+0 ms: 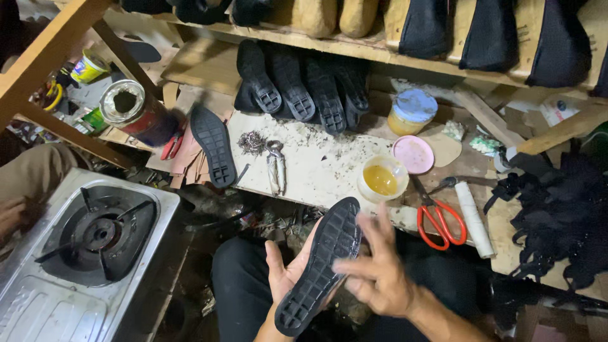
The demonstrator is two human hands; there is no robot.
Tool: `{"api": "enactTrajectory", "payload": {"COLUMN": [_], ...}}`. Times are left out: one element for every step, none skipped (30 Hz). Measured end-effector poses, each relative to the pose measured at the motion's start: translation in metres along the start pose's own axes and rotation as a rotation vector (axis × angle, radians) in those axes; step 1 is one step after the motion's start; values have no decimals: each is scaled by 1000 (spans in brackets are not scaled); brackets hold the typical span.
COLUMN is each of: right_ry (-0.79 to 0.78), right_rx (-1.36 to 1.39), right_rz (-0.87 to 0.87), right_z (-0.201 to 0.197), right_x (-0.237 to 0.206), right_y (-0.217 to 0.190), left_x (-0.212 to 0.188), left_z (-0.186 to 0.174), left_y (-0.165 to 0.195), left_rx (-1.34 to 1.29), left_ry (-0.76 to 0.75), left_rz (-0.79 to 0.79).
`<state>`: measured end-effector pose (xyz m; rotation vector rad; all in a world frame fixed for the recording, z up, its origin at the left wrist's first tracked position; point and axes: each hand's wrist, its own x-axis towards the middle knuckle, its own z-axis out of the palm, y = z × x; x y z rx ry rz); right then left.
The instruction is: The person applies a yellow liquid to the bottom of several black shoe soles one by one using their right hand. They pick up each sole, rub the liquid into the tread, and place the soles on a nearby shelf.
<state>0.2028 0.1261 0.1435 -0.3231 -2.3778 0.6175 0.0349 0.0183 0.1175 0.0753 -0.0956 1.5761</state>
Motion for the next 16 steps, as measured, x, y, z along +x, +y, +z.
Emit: {"api": "enactTrajectory", "payload": {"right_ry": [44, 89, 134, 93, 53, 13, -20, -54, -86, -37, 8, 52, 44, 38, 34, -22], "right_rx": [56, 111, 166, 84, 3, -77, -134, -191, -247, -194, -142, -92, -110, -130, -149, -173], "right_rz": [110, 217, 323, 263, 200, 135, 5, -127, -263, -176, -80, 18, 36, 50, 64, -15], "right_z": [-5, -11, -15, -10, -2, 4, 6, 4, 4, 2, -4, -8, -6, 0, 2, 1], "right_x": [4, 11, 16, 16, 18, 19, 15, 8, 8, 14, 18, 20, 23, 27, 30, 30], "right_y": [8, 19, 25, 22, 18, 12, 4, -5, -9, -5, 1, 4, 4, 2, 0, -4], "left_x": [-1, -1, -1, -2, -1, 1, 2, 3, 5, 7, 6, 5, 6, 6, 7, 8], "left_z": [0, 0, 0, -1, -1, -2, -3, -5, -5, -5, -5, -4, -3, -1, 2, 5], "left_y": [-1, -3, -3, -4, -3, -1, 1, 1, 2, 4, 3, 2, 0, -1, 0, 1], "left_rx": [-17, 0, 18, 37, 24, 13, 1, 7, 16, 24, 44, 61, 80, 55, 33, 11], "left_ry": [-9, -22, -37, -52, -46, -40, -32, -40, -48, -54, -46, -37, -31, -29, -27, -24], "left_rz": [-6, -15, -24, -31, -27, -21, -14, -20, -24, -33, -34, -36, -37, -38, -39, -40]}}
